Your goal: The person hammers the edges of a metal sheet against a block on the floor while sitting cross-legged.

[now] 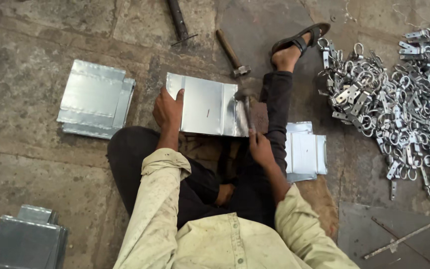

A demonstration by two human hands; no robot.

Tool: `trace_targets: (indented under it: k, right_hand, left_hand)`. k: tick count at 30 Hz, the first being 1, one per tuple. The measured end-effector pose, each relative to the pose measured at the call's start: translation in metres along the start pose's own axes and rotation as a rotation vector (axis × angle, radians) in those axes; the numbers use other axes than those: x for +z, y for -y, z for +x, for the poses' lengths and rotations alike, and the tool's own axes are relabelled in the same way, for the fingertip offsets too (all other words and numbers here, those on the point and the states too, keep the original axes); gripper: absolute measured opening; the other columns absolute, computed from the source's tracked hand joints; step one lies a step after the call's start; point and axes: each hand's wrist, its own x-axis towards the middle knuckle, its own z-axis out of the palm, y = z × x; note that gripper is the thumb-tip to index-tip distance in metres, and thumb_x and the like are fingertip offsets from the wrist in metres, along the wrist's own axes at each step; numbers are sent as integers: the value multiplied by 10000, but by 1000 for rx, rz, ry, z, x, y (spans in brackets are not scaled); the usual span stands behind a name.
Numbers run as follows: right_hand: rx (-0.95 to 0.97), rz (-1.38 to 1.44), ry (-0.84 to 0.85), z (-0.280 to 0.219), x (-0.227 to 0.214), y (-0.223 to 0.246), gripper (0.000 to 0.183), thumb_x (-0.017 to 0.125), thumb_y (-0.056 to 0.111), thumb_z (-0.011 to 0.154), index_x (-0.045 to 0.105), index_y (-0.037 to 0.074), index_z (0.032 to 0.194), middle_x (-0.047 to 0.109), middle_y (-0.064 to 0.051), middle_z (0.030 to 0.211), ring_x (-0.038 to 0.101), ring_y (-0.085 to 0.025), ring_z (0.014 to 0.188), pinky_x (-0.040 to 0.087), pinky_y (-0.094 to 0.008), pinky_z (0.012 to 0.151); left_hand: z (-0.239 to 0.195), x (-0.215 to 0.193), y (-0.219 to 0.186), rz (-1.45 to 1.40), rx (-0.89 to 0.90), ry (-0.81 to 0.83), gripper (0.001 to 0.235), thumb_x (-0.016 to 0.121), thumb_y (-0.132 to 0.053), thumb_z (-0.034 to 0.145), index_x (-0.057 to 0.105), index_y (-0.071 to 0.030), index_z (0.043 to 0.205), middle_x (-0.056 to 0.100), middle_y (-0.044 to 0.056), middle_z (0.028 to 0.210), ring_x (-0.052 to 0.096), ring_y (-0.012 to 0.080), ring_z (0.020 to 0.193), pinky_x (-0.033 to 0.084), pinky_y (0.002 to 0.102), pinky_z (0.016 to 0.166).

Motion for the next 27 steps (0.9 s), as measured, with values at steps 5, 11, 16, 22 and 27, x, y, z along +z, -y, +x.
trace_targets:
  k: [5,11,16,22,27]
  right_hand:
    - [118,106,47,-26,-39,28,436,481,331,1103,631,-10,876,606,-190,705,570,-300,659,465,-410,622]
    - [5,102,-7,-74,-25,37,394,479,341,1084,607,3,929,573,-100,680,573,-203,580,445,-378,555]
    - [458,341,139,-81,-48,23,479,456,370,1148,574,-39,928,498,-143,680,465,-244,556,379,-428,518]
    - [-86,2,80,-85,-22,-4,440,480,379,1132,633,12,945,620,-90,681,524,-50,678,446,-363,599]
    - [379,275,148,-86,-25,-17,476,454,429,1076,588,57,810,520,-46,586,496,-153,462,389,-329,439]
  left_hand:
    - [1,0,5,-60,-52,68,594,717,-524,942,635,-28,1259,713,209,1145,699,398,1057,568,505,843]
    - [6,7,7,-79,15,-93,695,736,-508,906,579,29,1319,689,242,1170,680,420,1048,553,517,823]
    - [8,6,7,-74,-30,-52,661,725,-512,932,597,3,1326,693,220,1218,682,401,1105,556,507,881]
    - [3,6,7,-93,-62,-56,664,735,-504,913,593,-13,1336,688,227,1225,675,413,1108,550,519,891]
    - [16,35,35,-179,-76,-63,537,710,-398,938,596,-28,1309,683,260,1168,649,453,1081,532,540,852]
